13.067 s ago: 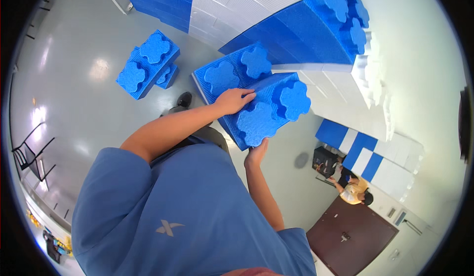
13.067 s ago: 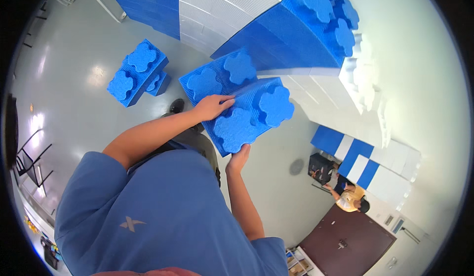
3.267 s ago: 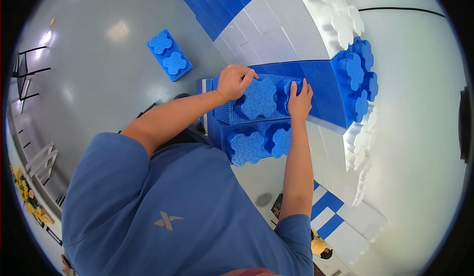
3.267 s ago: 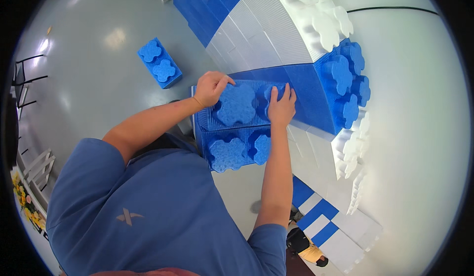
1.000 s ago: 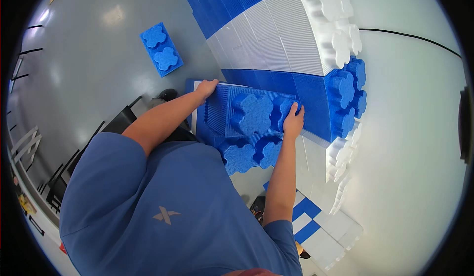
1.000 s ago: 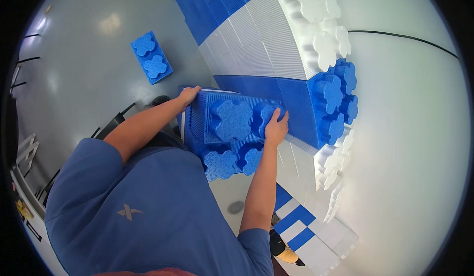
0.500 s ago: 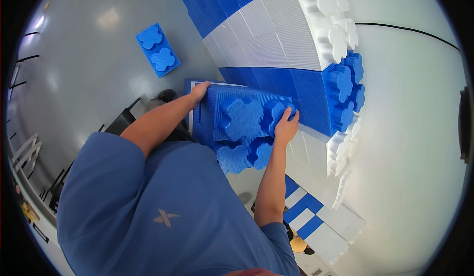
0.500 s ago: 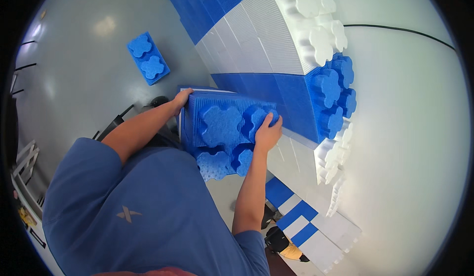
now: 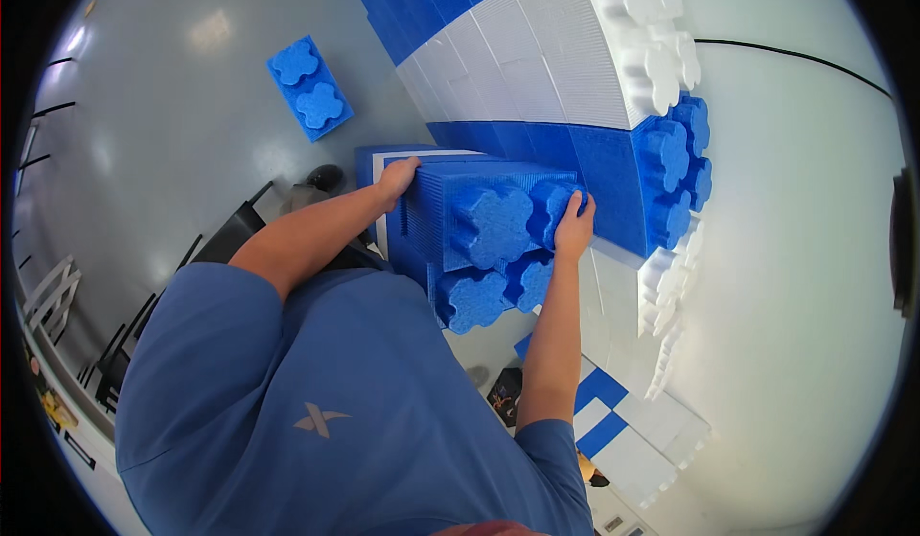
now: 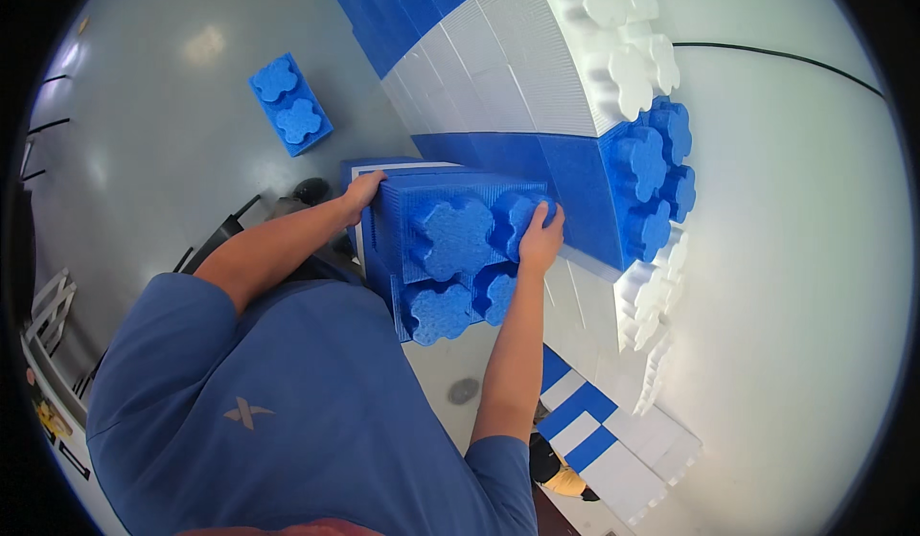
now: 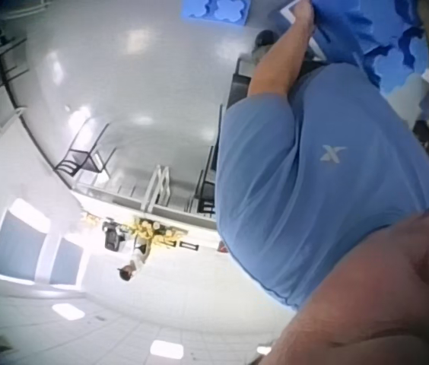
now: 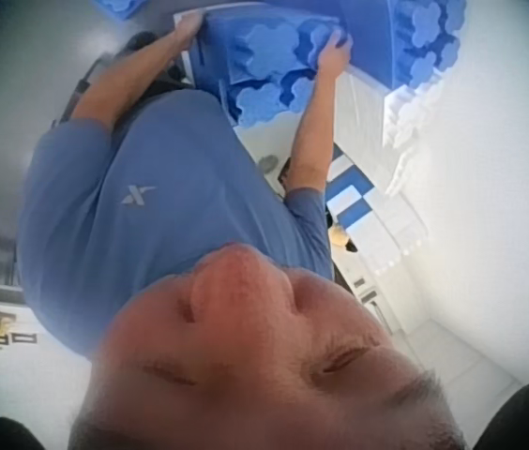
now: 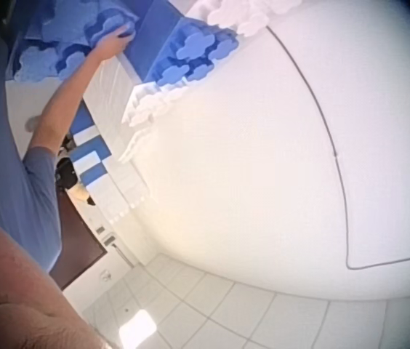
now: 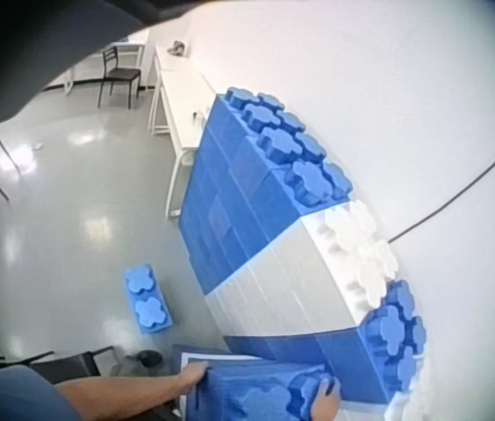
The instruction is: Assembling large blue and white plastic blocks to form a structure.
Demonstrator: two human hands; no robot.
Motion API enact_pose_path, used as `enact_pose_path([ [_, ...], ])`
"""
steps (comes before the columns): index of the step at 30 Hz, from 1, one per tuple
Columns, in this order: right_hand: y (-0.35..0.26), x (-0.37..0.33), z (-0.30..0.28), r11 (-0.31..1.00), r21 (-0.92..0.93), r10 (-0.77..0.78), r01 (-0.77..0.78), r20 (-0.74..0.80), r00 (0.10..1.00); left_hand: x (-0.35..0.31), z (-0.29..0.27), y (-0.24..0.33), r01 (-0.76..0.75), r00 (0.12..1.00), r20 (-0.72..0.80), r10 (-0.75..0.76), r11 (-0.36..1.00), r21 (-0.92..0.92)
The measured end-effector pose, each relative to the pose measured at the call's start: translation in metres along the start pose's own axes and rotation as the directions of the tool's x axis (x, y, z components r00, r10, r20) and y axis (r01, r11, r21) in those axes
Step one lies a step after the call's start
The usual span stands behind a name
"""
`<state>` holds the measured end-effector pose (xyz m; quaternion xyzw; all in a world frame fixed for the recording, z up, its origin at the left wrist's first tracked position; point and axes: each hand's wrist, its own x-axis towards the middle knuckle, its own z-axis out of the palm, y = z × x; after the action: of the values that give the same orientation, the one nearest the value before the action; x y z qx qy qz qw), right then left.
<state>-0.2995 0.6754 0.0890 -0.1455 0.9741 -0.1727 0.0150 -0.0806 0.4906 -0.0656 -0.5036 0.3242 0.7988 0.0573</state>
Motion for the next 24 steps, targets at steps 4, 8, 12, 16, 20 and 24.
enact_pose_path([
  [4, -0.015, -0.005, -0.002, 0.999, -0.033, -0.002, 0.002, -0.003, 1.000, 0.033, -0.003, -0.011, -0.027, 0.998, -0.048, 0.029, 0.999, 0.033],
  [8, -0.020, -0.011, 0.002, 0.999, -0.045, -0.006, 0.003, -0.053, 0.999, -0.001, -0.003, 0.046, -0.315, 0.859, -0.180, 0.479, 0.771, 0.554],
  [12, -0.021, -0.015, 0.001, 0.999, -0.043, 0.017, -0.020, -0.062, 0.998, -0.071, 0.053, 0.097, -0.515, 0.807, 0.170, 0.565, 0.534, 0.671],
  [16, -0.022, -0.016, 0.002, 0.999, -0.043, 0.021, -0.023, -0.057, 0.998, -0.086, 0.064, 0.098, -0.481, 0.809, 0.214, 0.547, 0.410, 0.775],
  [20, -0.026, -0.015, 0.005, 0.998, -0.063, 0.021, -0.025, -0.062, 0.998, -0.073, 0.054, 0.092, -0.595, 0.739, 0.273, 0.616, 0.408, 0.692],
  [24, -0.028, -0.028, 0.012, 0.997, -0.065, 0.031, -0.038, -0.095, 0.995, -0.062, 0.037, 0.073, -0.592, 0.741, 0.223, 0.633, 0.461, 0.661],
])
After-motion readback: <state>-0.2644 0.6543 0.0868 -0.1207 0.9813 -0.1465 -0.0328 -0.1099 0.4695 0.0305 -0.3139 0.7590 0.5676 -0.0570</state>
